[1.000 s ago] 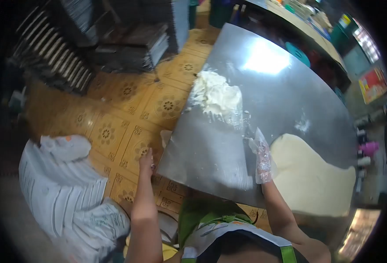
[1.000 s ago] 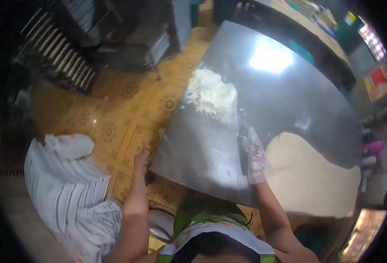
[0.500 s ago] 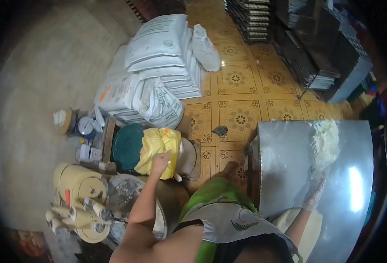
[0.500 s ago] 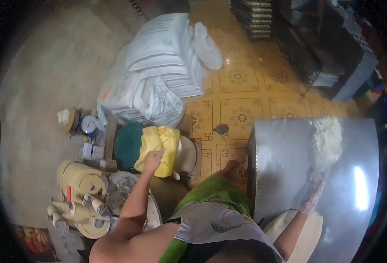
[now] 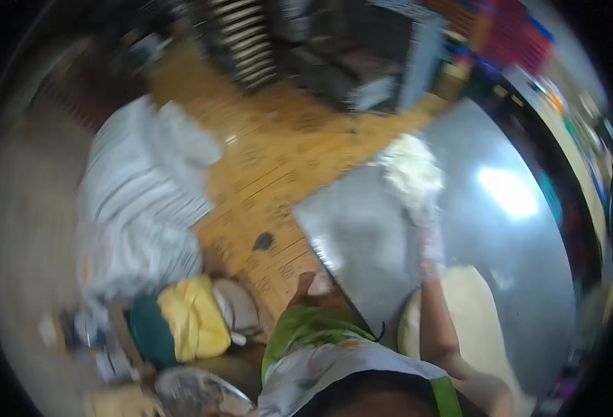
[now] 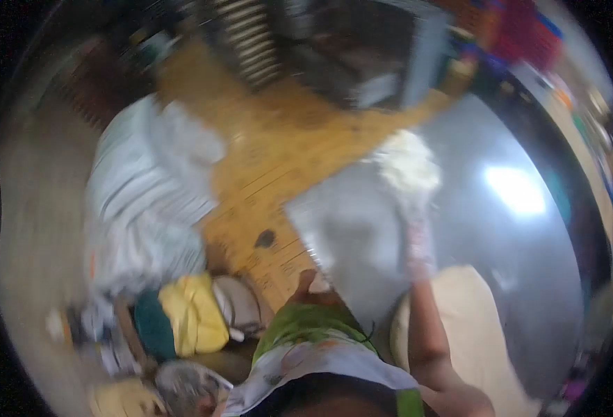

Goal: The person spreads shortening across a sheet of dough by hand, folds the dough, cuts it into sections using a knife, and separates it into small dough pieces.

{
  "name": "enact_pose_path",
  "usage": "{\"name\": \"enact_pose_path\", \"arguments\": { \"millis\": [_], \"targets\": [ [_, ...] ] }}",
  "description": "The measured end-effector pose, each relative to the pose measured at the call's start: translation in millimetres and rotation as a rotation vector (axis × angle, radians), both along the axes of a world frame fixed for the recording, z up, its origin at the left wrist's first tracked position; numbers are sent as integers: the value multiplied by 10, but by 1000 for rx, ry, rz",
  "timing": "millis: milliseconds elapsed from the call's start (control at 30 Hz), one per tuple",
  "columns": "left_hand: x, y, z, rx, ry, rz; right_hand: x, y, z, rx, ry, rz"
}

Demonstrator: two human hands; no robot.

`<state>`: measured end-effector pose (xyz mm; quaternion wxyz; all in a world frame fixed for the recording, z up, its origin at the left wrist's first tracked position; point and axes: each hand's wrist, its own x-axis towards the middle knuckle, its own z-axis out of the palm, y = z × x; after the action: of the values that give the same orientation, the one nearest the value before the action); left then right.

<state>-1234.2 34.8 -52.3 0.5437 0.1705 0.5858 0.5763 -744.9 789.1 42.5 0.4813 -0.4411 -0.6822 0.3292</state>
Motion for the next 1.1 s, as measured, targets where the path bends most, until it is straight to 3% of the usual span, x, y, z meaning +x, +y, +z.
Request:
{"name": "enact_pose_path", "arguments": {
  "millis": [67,133,233,367,400,467,600,667,700,767,800,867,900,1033,1100],
  "targets": [
    [-306,820,-188,-56,34,-84,5,-117,10,54,-206,-32],
    [-369,1165,-205,-120,102,-71,-147,-365,141,-72,-358,-71],
    [-439,1670,-210,-200,219,-10,-453,-346,614,-297,-425,-3],
    [-522,2377,-319,-288,360,101,-834,22,644,-339,-528,44],
    [-545,2558,-309,-311,396,135,-972,202,552,-348,-527,25],
    [-553,3050,-114,-360,466,198,-1189,605,192,-69,-974,-174],
    [-413,4394,670,-420,567,290,-1396,1075,-156,40,-1169,-386],
    [-401,4965,1021,-528,130,59,-1393,1234,-683,-101,-1121,-275],
    [-496,5044,960,-530,132,42,-1383,1321,-959,-225,-1060,-159],
    [-695,5135,599,-657,368,-274,-1331,1300,-966,-359,-998,-68],
    [-789,5153,388,-711,489,-438,-1335,1188,-687,-183,-1002,-199],
    [-980,5088,-27,-672,496,-491,-1398,1048,-264,175,-998,-450],
    [-1088,4996,-218,-641,500,-515,-1434,1107,-313,163,-1002,-463],
    [-1491,4843,-682,-648,458,-569,-1565,1423,-498,-137,-1028,-335],
    [-1527,4887,-661,-666,436,-599,-1586,1277,-381,-356,-979,-98]
  ]
}}
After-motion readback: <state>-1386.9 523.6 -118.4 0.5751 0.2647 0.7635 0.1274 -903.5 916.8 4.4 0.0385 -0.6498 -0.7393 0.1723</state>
